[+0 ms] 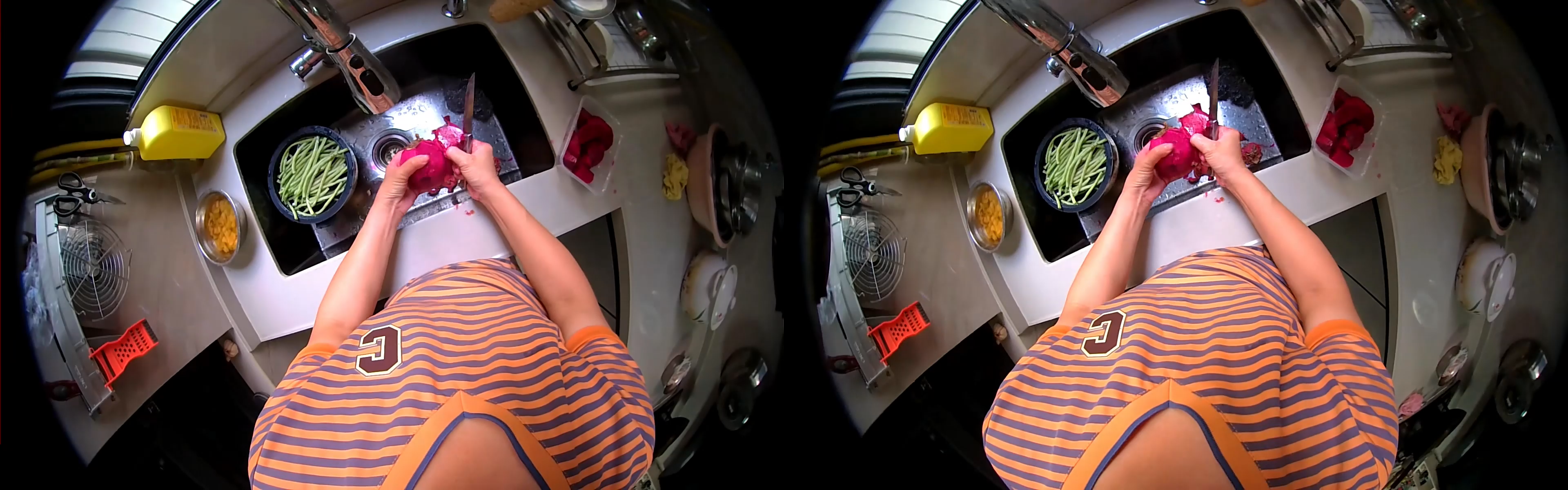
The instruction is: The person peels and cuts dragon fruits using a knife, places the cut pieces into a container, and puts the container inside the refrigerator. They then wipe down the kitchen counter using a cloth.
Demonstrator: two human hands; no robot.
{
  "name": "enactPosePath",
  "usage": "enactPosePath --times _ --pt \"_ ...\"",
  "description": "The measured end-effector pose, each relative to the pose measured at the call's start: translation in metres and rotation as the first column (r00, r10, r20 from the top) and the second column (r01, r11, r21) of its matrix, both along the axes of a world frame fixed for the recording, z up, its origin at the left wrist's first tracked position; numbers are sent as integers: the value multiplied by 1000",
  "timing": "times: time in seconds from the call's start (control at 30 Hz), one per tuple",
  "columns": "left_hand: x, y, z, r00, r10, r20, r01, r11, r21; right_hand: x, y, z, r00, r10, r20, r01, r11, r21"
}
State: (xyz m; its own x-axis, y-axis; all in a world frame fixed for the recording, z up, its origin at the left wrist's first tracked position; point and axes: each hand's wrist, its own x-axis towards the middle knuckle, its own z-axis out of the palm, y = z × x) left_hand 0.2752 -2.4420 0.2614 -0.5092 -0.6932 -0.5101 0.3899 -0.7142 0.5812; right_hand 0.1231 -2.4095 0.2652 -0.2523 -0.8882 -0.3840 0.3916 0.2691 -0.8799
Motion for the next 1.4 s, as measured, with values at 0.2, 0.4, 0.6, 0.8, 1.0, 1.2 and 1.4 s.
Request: enactPosePath --times 0.2,0.4,0.6,0.8,1.0,1.2,1.4 --pt "1 7 -6 998 6 -66 -6 1000 2 -15 -4 -7 985 23 -173 -13 998 55" --pt "11 4 -3 988 -147 45 153 969 -192 -28 -7 -22 940 74 -334 -37 993 114" --pt "10 3 -1 872 -151 465 336 877 -344 -36 -6 -43 785 167 -597 -137 986 96" --pt "-3 5 4 634 59 771 514 713 -477 -13 4 0 813 396 -426 -393 914 99" --pt "-2 6 4 608 96 788 541 676 -500 -17 -1 11 735 452 -506 -444 884 146" --pt "0 1 19 607 52 793 527 721 -450 -16 4 16 805 463 -372 -476 877 61" --pt "-2 -3 17 554 44 831 591 681 -431 -13 2 20 668 395 -630 -452 889 78"
